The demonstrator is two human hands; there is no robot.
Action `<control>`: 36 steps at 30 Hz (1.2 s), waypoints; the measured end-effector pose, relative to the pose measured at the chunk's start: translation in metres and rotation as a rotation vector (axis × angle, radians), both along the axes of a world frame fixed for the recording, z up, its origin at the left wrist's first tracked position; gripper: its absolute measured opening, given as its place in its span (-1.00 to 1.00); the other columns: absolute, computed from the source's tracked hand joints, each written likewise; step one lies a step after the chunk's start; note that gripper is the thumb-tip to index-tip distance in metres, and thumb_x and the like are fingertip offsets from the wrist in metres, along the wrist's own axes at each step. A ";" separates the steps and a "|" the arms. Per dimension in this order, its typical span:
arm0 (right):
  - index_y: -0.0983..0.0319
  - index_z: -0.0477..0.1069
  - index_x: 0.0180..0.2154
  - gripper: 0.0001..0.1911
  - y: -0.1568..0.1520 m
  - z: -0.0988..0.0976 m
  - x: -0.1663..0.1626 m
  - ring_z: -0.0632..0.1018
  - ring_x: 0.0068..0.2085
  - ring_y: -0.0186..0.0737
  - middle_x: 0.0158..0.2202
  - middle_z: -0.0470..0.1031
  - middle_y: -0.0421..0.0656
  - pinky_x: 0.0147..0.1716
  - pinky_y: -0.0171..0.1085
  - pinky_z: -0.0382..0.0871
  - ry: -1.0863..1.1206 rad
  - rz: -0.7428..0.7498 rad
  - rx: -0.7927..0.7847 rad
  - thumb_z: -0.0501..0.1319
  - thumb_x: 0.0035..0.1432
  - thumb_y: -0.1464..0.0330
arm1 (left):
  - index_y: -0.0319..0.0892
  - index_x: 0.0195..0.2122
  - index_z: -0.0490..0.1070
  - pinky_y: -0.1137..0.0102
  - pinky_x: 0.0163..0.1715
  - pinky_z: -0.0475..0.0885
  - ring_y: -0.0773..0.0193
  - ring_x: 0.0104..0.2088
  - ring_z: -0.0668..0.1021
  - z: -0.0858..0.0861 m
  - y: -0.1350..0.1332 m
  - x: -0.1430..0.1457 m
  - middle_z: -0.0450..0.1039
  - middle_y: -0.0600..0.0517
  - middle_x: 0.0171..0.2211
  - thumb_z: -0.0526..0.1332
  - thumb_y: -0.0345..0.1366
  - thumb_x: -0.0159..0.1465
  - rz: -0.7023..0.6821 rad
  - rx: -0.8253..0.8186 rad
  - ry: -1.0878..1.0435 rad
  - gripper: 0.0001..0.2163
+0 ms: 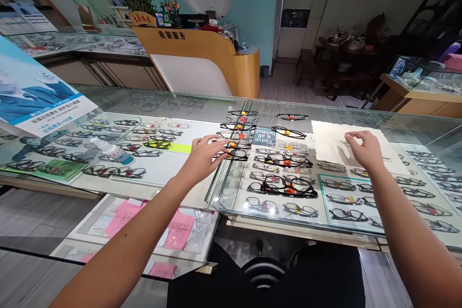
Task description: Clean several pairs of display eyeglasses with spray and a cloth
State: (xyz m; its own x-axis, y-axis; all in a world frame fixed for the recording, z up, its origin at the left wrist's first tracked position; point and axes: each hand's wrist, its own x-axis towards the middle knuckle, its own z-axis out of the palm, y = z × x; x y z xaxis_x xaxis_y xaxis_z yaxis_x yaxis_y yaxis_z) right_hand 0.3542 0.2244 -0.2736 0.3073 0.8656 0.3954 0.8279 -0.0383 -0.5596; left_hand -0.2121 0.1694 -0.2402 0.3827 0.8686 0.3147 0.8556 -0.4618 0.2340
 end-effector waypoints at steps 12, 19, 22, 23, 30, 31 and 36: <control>0.12 0.70 -0.12 -0.56 0.002 0.000 -0.002 0.55 0.18 0.23 0.07 0.65 0.05 0.30 0.26 0.37 -0.003 0.009 0.016 0.19 0.30 -0.01 | 0.00 -0.12 0.66 -0.20 0.27 0.28 -0.24 0.40 0.48 -0.005 0.016 0.002 0.64 -0.08 0.34 0.19 -0.12 0.54 0.041 0.043 -0.041 -0.75; 0.14 0.69 -0.06 -0.66 -0.032 0.044 -0.037 0.55 0.21 0.24 0.07 0.63 0.08 0.34 0.25 0.35 -0.097 0.095 0.085 0.22 0.38 0.13 | -0.03 -0.10 0.65 -0.20 0.31 0.29 -0.27 0.47 0.40 -0.007 0.021 0.004 0.49 -0.16 0.46 0.18 -0.06 0.55 0.050 0.097 -0.042 -0.72; 0.07 0.71 -0.06 -0.71 -0.081 0.063 -0.090 0.56 0.22 0.20 0.12 0.64 0.01 0.33 0.22 0.35 -0.230 0.431 0.073 0.24 0.48 0.12 | -0.02 0.04 0.64 -0.22 0.37 0.24 -0.31 0.51 0.34 -0.002 0.016 0.006 0.40 -0.19 0.51 0.24 -0.05 0.50 0.041 0.117 -0.082 -0.74; 0.04 0.71 -0.04 -0.72 -0.099 0.065 -0.110 0.54 0.25 0.21 0.17 0.64 -0.01 0.34 0.23 0.34 -0.265 0.523 0.037 0.25 0.50 0.11 | -0.01 0.08 0.63 -0.22 0.39 0.22 -0.32 0.52 0.32 0.000 0.014 0.006 0.39 -0.18 0.52 0.27 -0.06 0.48 0.048 0.121 -0.105 -0.73; 0.06 0.74 -0.05 -0.78 -0.156 0.044 -0.181 0.49 0.32 0.28 0.25 0.65 0.00 0.34 0.29 0.33 -0.429 0.618 -0.069 0.31 0.51 0.18 | -0.16 0.17 0.53 -0.17 0.48 0.14 -0.18 0.50 0.28 0.006 0.021 -0.021 0.32 -0.17 0.53 0.10 0.07 0.59 0.219 0.143 -0.201 -0.56; 0.06 0.74 -0.06 -0.79 -0.155 0.042 -0.182 0.49 0.33 0.27 0.25 0.65 -0.01 0.34 0.28 0.33 -0.434 0.610 -0.076 0.31 0.52 0.19 | -0.17 0.18 0.52 -0.17 0.48 0.13 -0.17 0.49 0.28 0.005 0.024 -0.028 0.32 -0.18 0.52 0.07 0.09 0.59 0.265 0.132 -0.210 -0.54; 0.07 0.75 -0.08 -0.80 -0.139 0.043 -0.184 0.49 0.35 0.25 0.26 0.65 -0.01 0.34 0.26 0.35 -0.447 0.612 -0.118 0.31 0.52 0.25 | -0.20 0.19 0.48 -0.30 0.42 0.20 -0.27 0.37 0.37 -0.004 0.041 -0.062 0.45 -0.25 0.35 -0.01 0.18 0.57 0.460 -0.094 -0.176 -0.43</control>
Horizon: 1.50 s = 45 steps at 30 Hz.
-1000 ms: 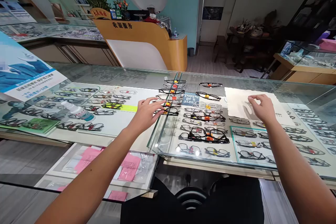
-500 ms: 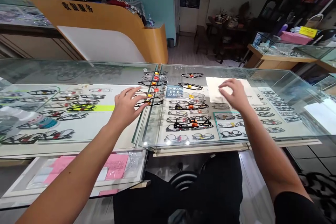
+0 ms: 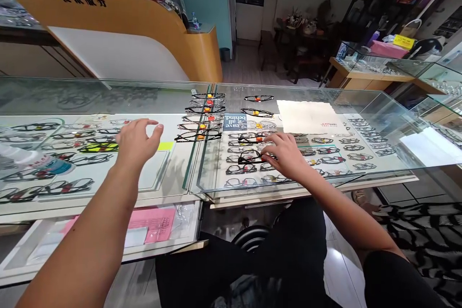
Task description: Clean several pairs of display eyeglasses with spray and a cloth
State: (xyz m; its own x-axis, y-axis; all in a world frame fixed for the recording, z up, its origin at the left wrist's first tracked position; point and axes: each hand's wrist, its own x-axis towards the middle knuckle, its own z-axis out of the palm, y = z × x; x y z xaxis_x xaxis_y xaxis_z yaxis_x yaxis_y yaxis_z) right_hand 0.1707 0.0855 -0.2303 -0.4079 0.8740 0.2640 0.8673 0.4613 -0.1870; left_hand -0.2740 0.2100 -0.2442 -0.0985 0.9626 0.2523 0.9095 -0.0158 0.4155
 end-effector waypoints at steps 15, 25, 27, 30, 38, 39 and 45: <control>0.15 0.69 -0.07 -0.81 0.040 0.005 -0.003 0.54 0.37 0.21 0.33 0.67 -0.04 0.40 0.27 0.30 -0.074 0.014 -0.006 0.27 0.52 0.34 | -0.23 0.19 0.47 -0.42 0.31 0.25 -0.48 0.37 0.35 -0.016 0.015 -0.020 0.44 -0.39 0.31 0.03 0.18 0.54 0.002 -0.081 0.035 -0.43; 0.14 0.71 -0.08 -0.82 0.066 0.002 -0.005 0.55 0.31 0.17 0.30 0.69 -0.07 0.36 0.15 0.29 -0.097 -0.020 0.012 0.29 0.52 0.34 | -0.28 0.41 0.40 -0.23 0.44 0.21 -0.40 0.50 0.30 0.004 0.009 -0.001 0.31 -0.43 0.49 -0.09 0.06 0.56 0.123 -0.253 0.112 -0.36; 0.15 0.71 -0.07 -0.81 0.071 0.004 -0.006 0.55 0.30 0.18 0.29 0.70 -0.06 0.35 0.15 0.28 -0.109 -0.019 0.003 0.28 0.52 0.35 | -0.28 0.41 0.40 -0.23 0.44 0.20 -0.41 0.51 0.29 0.004 0.008 -0.001 0.30 -0.43 0.49 -0.10 0.06 0.57 0.118 -0.257 0.111 -0.36; 0.16 0.70 -0.06 -0.78 0.078 0.006 -0.008 0.53 0.31 0.19 0.30 0.69 -0.05 0.36 0.17 0.26 -0.111 -0.025 -0.010 0.25 0.54 0.34 | -0.28 0.41 0.40 -0.23 0.45 0.20 -0.41 0.51 0.29 0.004 0.008 -0.002 0.30 -0.43 0.49 -0.10 0.07 0.57 0.112 -0.255 0.111 -0.36; 0.18 0.70 -0.07 -0.79 0.093 0.008 -0.009 0.54 0.29 0.16 0.31 0.68 -0.01 0.37 0.14 0.26 -0.111 -0.046 -0.021 0.25 0.53 0.36 | -0.30 0.40 0.39 -0.25 0.42 0.23 -0.42 0.50 0.30 0.006 0.006 -0.001 0.31 -0.44 0.48 -0.11 0.06 0.58 0.107 -0.249 0.114 -0.37; 0.18 0.70 -0.07 -0.79 0.094 0.008 -0.008 0.54 0.29 0.17 0.31 0.68 -0.01 0.37 0.14 0.27 -0.109 -0.048 -0.019 0.25 0.53 0.35 | -0.30 0.40 0.39 -0.26 0.42 0.23 -0.42 0.49 0.31 0.006 0.006 -0.001 0.31 -0.44 0.47 -0.11 0.06 0.58 0.107 -0.249 0.115 -0.37; 0.17 0.69 -0.11 -0.80 0.102 0.005 -0.009 0.55 0.26 0.18 0.26 0.70 0.01 0.35 0.16 0.29 -0.083 -0.055 -0.022 0.26 0.51 0.35 | -0.28 0.39 0.41 -0.25 0.43 0.24 -0.39 0.50 0.32 0.003 0.009 -0.003 0.32 -0.42 0.48 -0.09 0.05 0.58 0.114 -0.229 0.124 -0.38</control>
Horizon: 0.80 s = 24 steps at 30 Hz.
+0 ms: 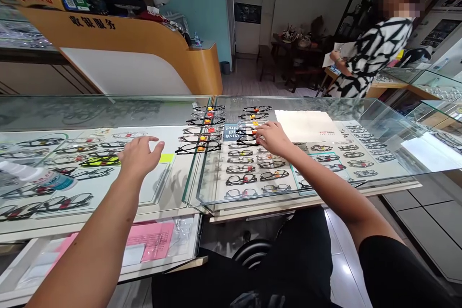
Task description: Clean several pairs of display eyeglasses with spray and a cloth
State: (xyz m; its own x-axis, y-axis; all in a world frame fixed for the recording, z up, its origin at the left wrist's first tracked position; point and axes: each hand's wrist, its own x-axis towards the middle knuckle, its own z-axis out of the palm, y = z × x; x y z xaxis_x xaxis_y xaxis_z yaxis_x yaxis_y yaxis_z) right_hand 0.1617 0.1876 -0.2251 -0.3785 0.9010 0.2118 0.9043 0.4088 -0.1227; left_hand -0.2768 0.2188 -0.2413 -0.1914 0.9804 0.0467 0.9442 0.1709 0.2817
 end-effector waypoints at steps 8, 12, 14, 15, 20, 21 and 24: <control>0.18 0.66 -0.06 -0.71 0.030 0.018 0.066 0.56 0.20 0.17 0.15 0.68 0.06 0.29 0.15 0.37 0.299 -0.056 0.120 0.18 0.52 0.22 | -0.55 0.55 0.17 -0.20 0.51 0.16 -0.36 0.58 0.25 -0.012 0.009 0.000 0.16 -0.51 0.59 -0.12 0.00 0.55 0.066 0.017 0.076 -0.24; 0.21 0.63 -0.16 -0.74 0.051 0.016 0.131 0.55 0.16 0.21 0.07 0.67 0.11 0.25 0.17 0.39 0.414 -0.306 0.098 0.23 0.44 0.21 | -0.71 0.58 0.02 -0.15 0.58 0.03 -0.37 0.66 0.06 -0.016 0.012 0.003 -0.07 -0.55 0.66 -0.18 0.03 0.55 0.075 -0.035 0.112 -0.15; 0.19 0.61 -0.23 -0.79 0.056 0.008 0.157 0.55 0.16 0.17 0.05 0.68 0.09 0.25 0.12 0.38 0.544 -0.440 0.104 0.27 0.38 0.23 | -0.72 0.60 -0.03 -0.13 0.59 0.01 -0.37 0.68 0.03 -0.016 0.013 0.003 -0.12 -0.55 0.67 -0.19 0.07 0.55 0.078 -0.058 0.116 -0.11; 0.19 0.60 -0.25 -0.80 0.056 0.003 0.168 0.56 0.15 0.14 0.05 0.68 0.07 0.24 0.08 0.38 0.614 -0.504 0.112 0.28 0.35 0.24 | -0.71 0.60 -0.04 -0.13 0.60 0.00 -0.36 0.68 0.02 -0.016 0.013 0.003 -0.14 -0.54 0.67 -0.20 0.08 0.55 0.079 -0.067 0.119 -0.10; 0.22 0.62 -0.21 -0.73 0.053 -0.017 0.209 0.58 -0.17 -0.05 -0.13 0.72 0.02 -0.08 -0.10 0.44 0.784 -0.706 0.124 0.20 0.35 0.22 | -0.69 0.61 -0.04 -0.14 0.60 0.03 -0.33 0.69 0.02 -0.016 0.014 0.000 -0.15 -0.52 0.68 -0.19 0.10 0.53 0.076 -0.091 0.144 -0.09; 0.23 0.62 -0.20 -0.71 0.053 -0.018 0.217 0.57 -0.19 -0.08 -0.14 0.72 0.01 -0.11 -0.12 0.42 0.809 -0.737 0.134 0.18 0.35 0.22 | -0.70 0.61 -0.04 -0.17 0.58 0.07 -0.35 0.69 0.03 -0.017 0.012 -0.001 -0.14 -0.54 0.67 -0.16 0.10 0.52 0.065 -0.090 0.152 -0.08; 0.25 0.61 -0.22 -0.71 0.055 -0.022 0.238 0.56 -0.17 -0.11 -0.12 0.72 0.01 -0.13 -0.17 0.38 0.867 -0.825 0.173 0.15 0.33 0.25 | -0.71 0.60 -0.02 -0.23 0.55 0.15 -0.37 0.68 0.05 -0.025 0.006 -0.006 -0.14 -0.57 0.66 -0.10 0.08 0.48 0.014 -0.092 0.174 -0.08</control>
State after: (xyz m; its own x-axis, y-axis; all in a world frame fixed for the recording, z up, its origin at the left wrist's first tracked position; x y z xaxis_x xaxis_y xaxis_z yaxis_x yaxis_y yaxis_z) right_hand 0.3997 0.2424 -0.2470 0.6242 0.7396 0.2519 0.5455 -0.1817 -0.8182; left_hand -0.2827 0.2247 -0.2665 -0.2020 0.9793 -0.0093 0.9746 0.2019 0.0970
